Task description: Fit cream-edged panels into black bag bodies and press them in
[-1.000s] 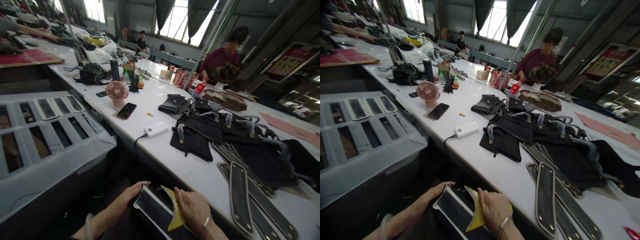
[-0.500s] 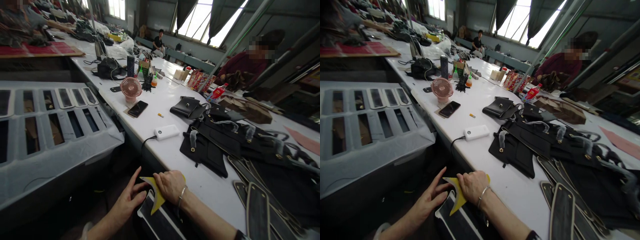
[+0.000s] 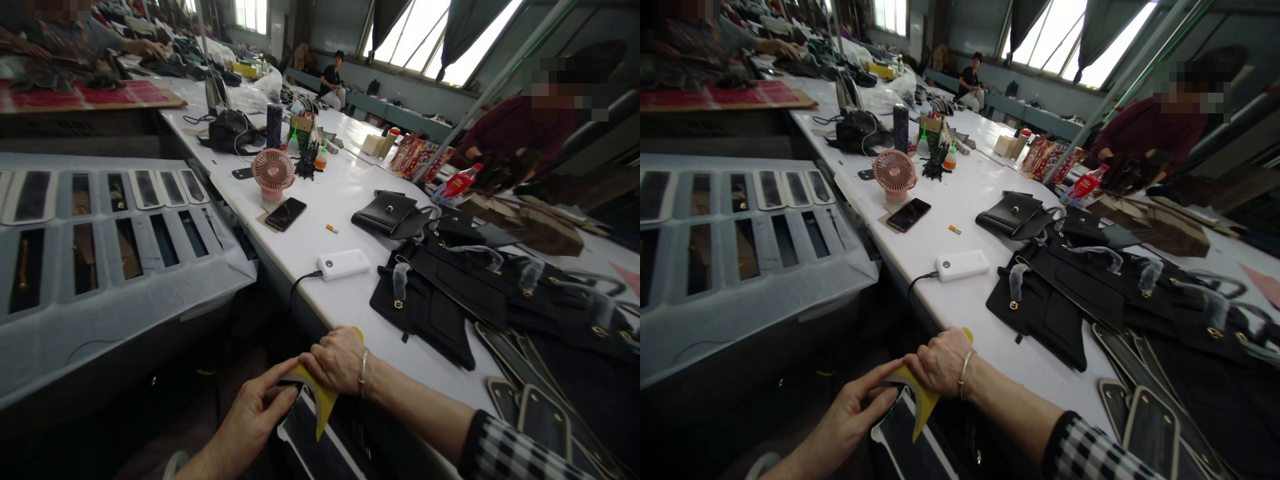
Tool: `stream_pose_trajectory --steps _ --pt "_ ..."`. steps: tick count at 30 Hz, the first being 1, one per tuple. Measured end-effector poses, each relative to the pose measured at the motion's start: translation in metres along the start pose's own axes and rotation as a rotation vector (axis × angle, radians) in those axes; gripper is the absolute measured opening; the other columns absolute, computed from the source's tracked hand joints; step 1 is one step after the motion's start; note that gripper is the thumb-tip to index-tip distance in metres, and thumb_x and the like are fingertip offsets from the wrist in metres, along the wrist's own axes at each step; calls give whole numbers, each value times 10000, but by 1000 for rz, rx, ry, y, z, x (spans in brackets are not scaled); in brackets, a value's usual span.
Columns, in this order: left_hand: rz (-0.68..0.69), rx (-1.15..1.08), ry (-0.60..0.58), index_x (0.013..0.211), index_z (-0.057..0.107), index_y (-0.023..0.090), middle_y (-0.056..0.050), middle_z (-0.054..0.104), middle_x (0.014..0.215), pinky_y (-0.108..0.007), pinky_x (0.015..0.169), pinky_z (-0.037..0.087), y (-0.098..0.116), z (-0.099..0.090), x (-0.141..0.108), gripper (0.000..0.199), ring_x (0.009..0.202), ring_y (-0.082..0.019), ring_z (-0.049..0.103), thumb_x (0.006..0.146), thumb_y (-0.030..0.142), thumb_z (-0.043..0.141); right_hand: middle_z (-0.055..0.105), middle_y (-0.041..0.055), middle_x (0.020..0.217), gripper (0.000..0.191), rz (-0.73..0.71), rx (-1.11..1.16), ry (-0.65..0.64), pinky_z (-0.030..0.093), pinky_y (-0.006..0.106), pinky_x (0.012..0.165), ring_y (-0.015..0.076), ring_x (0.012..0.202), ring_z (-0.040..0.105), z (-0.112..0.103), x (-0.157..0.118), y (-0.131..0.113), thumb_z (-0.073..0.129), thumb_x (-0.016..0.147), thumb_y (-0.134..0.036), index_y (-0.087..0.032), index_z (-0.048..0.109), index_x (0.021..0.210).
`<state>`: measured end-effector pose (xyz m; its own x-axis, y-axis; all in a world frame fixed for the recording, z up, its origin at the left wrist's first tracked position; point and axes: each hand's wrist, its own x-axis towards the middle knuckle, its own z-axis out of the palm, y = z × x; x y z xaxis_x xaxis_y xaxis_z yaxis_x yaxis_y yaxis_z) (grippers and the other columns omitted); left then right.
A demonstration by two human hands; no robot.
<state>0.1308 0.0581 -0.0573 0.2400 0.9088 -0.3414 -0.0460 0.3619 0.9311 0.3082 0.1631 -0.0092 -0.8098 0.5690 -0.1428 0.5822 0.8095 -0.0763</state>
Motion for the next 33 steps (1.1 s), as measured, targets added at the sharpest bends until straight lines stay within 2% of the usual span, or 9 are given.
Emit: stream_pose_trajectory --steps 4,8,13,18,23,27,31,33 --pt "21 74 29 1317 560 224 -34 736 913 -290 800 520 1 0 0 502 864 -225 659 873 457 577 682 50 626 485 -26 -4 -2 333 291 541 171 560 641 0 -1 1 292 991 -376 -187 616 683" --pt "68 146 59 1263 611 267 -24 701 1152 -309 966 471 3 -1 0 435 1097 -264 617 868 446 592 685 48 634 484 -37 1 -5 330 290 541 170 568 642 2 -3 0 290 991 -382 -190 625 698" --pt "85 219 55 1246 624 270 -22 659 1232 -348 1000 470 5 -1 0 416 1104 -275 624 877 453 569 691 43 641 495 -27 5 -10 342 290 549 171 577 645 6 -6 0 271 995 -379 -196 627 705" --pt "111 342 68 1233 628 301 3 591 1318 -375 1088 391 5 -2 0 380 1235 -278 534 887 438 554 689 40 633 493 -14 13 -15 343 284 536 169 564 643 8 -10 0 279 991 -382 -196 617 684" --pt "171 419 16 1224 624 334 9 558 1346 -408 1116 343 10 -2 -2 337 1296 -280 469 911 403 520 695 49 635 492 21 27 -26 346 287 539 184 565 653 7 -18 -6 282 993 -372 -196 632 696" --pt "205 439 -55 1241 599 356 7 621 1272 -465 1177 171 13 -5 0 336 1302 -273 462 921 400 506 696 52 638 501 67 37 -37 319 290 517 192 560 659 7 -27 -14 271 996 -355 -194 638 696" --pt "143 386 -148 1198 631 350 8 675 1194 -474 1185 50 19 -12 9 326 1247 -271 522 927 444 476 696 25 646 488 134 40 -41 293 295 509 184 567 663 9 -37 -23 258 1002 -335 -212 638 720" --pt "58 265 -196 1158 668 299 -14 713 1120 -490 1167 128 23 -13 15 380 1149 -287 596 939 480 417 695 23 644 490 177 36 -41 282 301 510 180 571 664 10 -42 -28 253 1006 -324 -212 636 721"
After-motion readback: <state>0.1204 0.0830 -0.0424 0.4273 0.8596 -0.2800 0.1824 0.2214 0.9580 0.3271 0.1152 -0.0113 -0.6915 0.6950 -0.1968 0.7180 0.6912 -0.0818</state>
